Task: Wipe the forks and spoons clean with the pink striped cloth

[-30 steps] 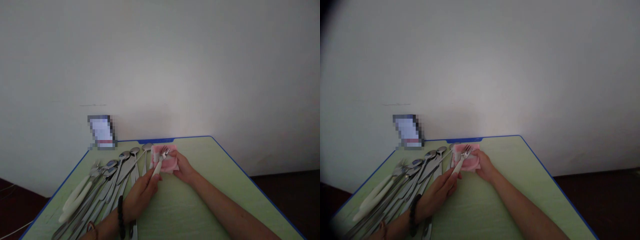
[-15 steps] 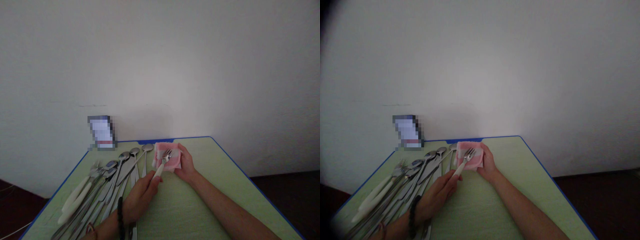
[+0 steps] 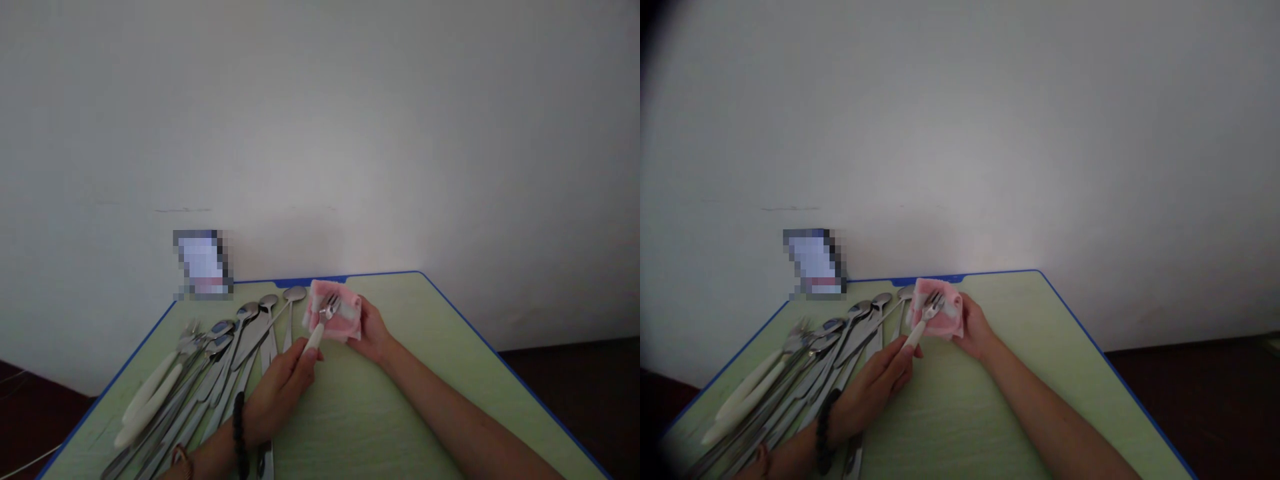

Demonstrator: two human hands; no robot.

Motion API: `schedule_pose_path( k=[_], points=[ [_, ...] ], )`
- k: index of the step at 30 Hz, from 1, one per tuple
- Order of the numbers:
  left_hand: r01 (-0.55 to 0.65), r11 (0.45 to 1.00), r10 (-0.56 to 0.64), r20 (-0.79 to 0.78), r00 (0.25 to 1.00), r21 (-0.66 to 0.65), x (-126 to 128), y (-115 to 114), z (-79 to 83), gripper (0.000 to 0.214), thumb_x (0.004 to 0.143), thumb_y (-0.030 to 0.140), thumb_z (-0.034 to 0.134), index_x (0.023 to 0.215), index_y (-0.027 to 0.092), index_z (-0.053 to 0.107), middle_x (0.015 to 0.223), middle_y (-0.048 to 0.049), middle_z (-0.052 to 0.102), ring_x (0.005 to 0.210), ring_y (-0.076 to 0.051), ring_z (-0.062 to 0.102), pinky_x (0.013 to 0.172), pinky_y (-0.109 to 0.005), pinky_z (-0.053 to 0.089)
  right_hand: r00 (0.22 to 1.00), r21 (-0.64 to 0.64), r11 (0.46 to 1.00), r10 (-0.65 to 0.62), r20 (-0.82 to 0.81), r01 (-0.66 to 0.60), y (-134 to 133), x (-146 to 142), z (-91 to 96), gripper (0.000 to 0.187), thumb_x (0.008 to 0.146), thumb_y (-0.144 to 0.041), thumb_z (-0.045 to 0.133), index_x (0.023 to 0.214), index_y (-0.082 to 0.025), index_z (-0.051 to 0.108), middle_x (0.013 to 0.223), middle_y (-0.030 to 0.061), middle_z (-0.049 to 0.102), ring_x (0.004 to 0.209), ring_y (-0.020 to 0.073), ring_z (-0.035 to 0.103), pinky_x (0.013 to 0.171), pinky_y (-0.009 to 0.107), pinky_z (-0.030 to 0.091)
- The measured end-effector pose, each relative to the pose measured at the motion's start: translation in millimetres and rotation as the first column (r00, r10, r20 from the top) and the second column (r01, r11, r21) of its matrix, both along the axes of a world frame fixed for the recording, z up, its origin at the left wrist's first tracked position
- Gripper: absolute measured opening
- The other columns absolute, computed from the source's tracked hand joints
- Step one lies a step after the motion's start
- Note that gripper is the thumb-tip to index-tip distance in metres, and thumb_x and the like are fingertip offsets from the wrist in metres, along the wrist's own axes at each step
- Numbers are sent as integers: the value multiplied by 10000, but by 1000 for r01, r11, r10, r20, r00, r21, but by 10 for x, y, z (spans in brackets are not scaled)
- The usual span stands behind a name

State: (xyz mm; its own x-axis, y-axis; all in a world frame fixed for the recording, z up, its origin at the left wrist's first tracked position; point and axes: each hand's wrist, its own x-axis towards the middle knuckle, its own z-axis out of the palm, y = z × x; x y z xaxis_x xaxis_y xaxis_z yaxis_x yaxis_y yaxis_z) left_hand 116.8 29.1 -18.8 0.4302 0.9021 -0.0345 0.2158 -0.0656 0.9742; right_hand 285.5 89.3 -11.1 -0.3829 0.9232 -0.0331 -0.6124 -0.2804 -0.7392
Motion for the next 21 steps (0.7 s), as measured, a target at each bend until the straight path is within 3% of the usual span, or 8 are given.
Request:
schedule_pose_path(
  k=[6, 10, 16, 21],
  points=[
    [13, 1000, -12, 12, 1000, -21, 11, -5, 18, 348, 898, 483, 315, 894, 174, 476, 546, 79, 309, 486, -88, 297, 427, -205, 222, 997, 19, 1000, -3, 72, 2, 20, 4, -65, 314, 759, -455, 547, 781, -152, 626, 675, 38, 662, 663, 164, 608, 662, 287, 466],
    [6, 1000, -4, -67, 998, 25, 7, -10, 40, 357, 898, 482, 308, 836, 175, 480, 555, 73, 335, 499, -90, 322, 449, -208, 252, 993, 69, 997, -29, 119, 21, 18, 1, -66, 235, 724, -370, 613, 778, -141, 621, 701, 38, 662, 603, 134, 586, 590, 248, 447],
    [24, 999, -15, -199, 980, 44, -5, -18, 80, 377, 895, 480, 309, 813, 169, 504, 539, 71, 358, 495, -96, 363, 456, -211, 270, 982, 102, 994, -44, 184, 26, 47, 5, -127, 141, 659, -179, 602, 796, -161, 633, 742, 19, 669, 636, 128, 596, 644, 250, 464],
    [20, 998, -9, -188, 982, 54, -1, -2, 55, 375, 894, 478, 313, 805, 169, 508, 526, 74, 355, 480, -93, 362, 441, -204, 262, 967, 147, 989, -44, 249, 7, 45, 6, -136, 130, 675, -192, 593, 794, -160, 635, 754, 18, 662, 647, 125, 590, 620, 236, 448]
  ],
)
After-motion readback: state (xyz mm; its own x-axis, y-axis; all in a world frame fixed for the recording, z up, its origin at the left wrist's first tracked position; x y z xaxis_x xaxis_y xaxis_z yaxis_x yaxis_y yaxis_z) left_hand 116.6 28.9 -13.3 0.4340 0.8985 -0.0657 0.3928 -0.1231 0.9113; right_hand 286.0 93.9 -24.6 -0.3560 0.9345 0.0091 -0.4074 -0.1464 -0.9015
